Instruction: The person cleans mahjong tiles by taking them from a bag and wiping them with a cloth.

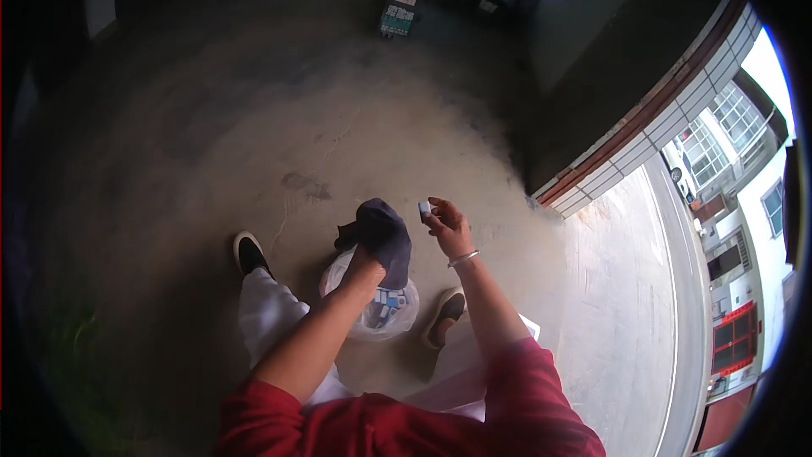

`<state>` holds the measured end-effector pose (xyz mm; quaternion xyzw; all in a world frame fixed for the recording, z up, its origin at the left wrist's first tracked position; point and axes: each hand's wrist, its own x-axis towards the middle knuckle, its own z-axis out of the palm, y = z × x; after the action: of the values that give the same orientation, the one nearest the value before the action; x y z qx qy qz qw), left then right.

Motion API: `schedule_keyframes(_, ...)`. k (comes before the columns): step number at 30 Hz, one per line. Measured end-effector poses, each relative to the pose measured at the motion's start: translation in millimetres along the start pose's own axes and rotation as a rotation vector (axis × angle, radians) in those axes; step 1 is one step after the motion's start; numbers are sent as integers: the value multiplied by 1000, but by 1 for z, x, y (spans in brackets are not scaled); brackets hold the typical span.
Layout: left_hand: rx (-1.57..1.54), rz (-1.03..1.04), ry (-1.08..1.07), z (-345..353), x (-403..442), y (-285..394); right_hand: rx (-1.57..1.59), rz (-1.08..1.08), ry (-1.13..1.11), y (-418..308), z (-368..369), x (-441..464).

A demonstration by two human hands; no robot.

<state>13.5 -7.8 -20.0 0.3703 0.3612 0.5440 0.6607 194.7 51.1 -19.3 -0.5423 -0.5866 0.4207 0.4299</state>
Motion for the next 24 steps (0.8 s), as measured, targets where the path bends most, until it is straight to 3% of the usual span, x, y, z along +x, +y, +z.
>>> schedule_keyframes(3,172,103,39,18,-5,11,-177,-292,109,-41,11,-35)
schedule_keyframes(4,233,135,53,23,-7,13,-303,-367,43,-56,17,-50)
schedule_keyframes(5,296,169,67,28,-8,14,-250,-343,14,-43,25,-57)
schedule_keyframes(9,-329,-9,0,3,6,-22,-183,-346,-84,-43,40,-71)
schedule_keyframes(10,-348,-111,15,5,-1,-12,-174,-343,-113,-43,39,-72)
schedule_keyframes(11,-268,0,-42,-9,10,-33,-170,-338,-112,-46,38,-73)
schedule_keyframes(12,-279,-38,-65,-8,7,-30,-149,-377,-112,-45,36,-74)
schedule_keyframes(13,-298,-85,-69,5,-4,-12,-222,-406,-83,-38,35,-70)
schedule_keyframes(14,-539,-288,-200,-2,3,-21,-253,-392,-22,-36,34,-67)
schedule_keyframes(19,-447,-253,-257,9,-3,-33,-483,-322,175,-28,26,-49)
schedule_keyframes(24,-483,-198,-280,-3,8,-29,-441,-343,50,-43,31,-61)
